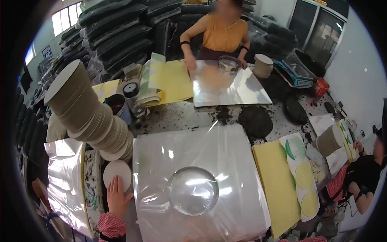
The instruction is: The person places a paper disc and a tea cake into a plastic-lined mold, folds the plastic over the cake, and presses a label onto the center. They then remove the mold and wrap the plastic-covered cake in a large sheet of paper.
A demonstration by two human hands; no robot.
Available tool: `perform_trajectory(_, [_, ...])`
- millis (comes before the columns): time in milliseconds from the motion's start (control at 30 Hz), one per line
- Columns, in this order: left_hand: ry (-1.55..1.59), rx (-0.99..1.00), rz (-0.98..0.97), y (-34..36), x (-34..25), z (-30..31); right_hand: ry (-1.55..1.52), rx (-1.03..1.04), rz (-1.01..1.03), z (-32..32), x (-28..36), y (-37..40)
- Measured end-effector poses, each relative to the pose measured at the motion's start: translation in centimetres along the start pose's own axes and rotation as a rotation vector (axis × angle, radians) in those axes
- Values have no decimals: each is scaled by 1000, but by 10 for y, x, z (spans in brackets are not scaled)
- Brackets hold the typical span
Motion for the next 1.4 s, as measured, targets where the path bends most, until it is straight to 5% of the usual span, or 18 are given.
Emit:
perform_trajectory(133, [-117, 74, 28, 24, 34, -36, 490, -208, -292, 144, -30, -38])
perform_trajectory(267, [38, 136, 72, 15, 27, -7, 873, -416, -500, 278, -185, -53])
perform_trajectory(400, [177, 120, 293, 9, 2, 38, 1281, -308, -577, 332, -301, -37])
perform_trajectory(467, [343, -247, 30, 20, -43, 64, 1185, -290, -675, 338, -340, -17])
perform_trajectory(500, [353, -214, -121, 24, -72, 64, 1186, -295, -668, 339, -335, -23])
perform_trajectory(567, [350, -160, -426, 35, -133, 52, 973, -949, -437, 353, -285, -24])
perform_trajectory(633, [292, 112, -612, 38, -175, 23, 903, -1078, -530, 358, -254, -27])
perform_trajectory(733, [339, 369, -618, 39, -187, 13, 10, -1430, -210, 346, -209, -40])
perform_trajectory(767, [427, 493, -564, 34, -189, 13, 5, -1427, -211, 339, -190, -49])
perform_trajectory(833, [214, 411, -619, 6, -212, 17, -450, -1464, -230, 319, -174, -64])
perform_trajectory(867, [-6, 320, -680, 0, -221, 13, -548, -1446, -256, 310, -174, -70])
perform_trajectory(967, [101, 376, -706, 0, -233, -52, -738, -1415, -180, 283, -160, -101])
perform_trajectory(1200, [21, 552, -630, 4, -236, -86, -665, -1257, -215, 259, -93, -138])
perform_trajectory(1267, [-29, 583, -609, 0, -240, -67, 51, -922, -359, 245, -60, -137])
perform_trajectory(1300, [-34, 576, -611, -1, -223, -75, 416, -768, -212, 226, -60, -132])
perform_trajectory(1367, [1231, 888, -53, -22, -173, -98, 562, -567, 187, 190, -47, -148])
perform_trajectory(1400, [1690, 803, 56, -31, -171, -55, 849, -324, 263, 168, -45, -151])
Point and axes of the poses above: each hand's wrist, its own y-axis away from the middle knuckle, its own z-axis out of the back of the hand, x = y × z, the point moved 4 cm from there along -y, towards the middle knuckle, and after that the axes turned 12 degrees about z, right-handed, at the moved point
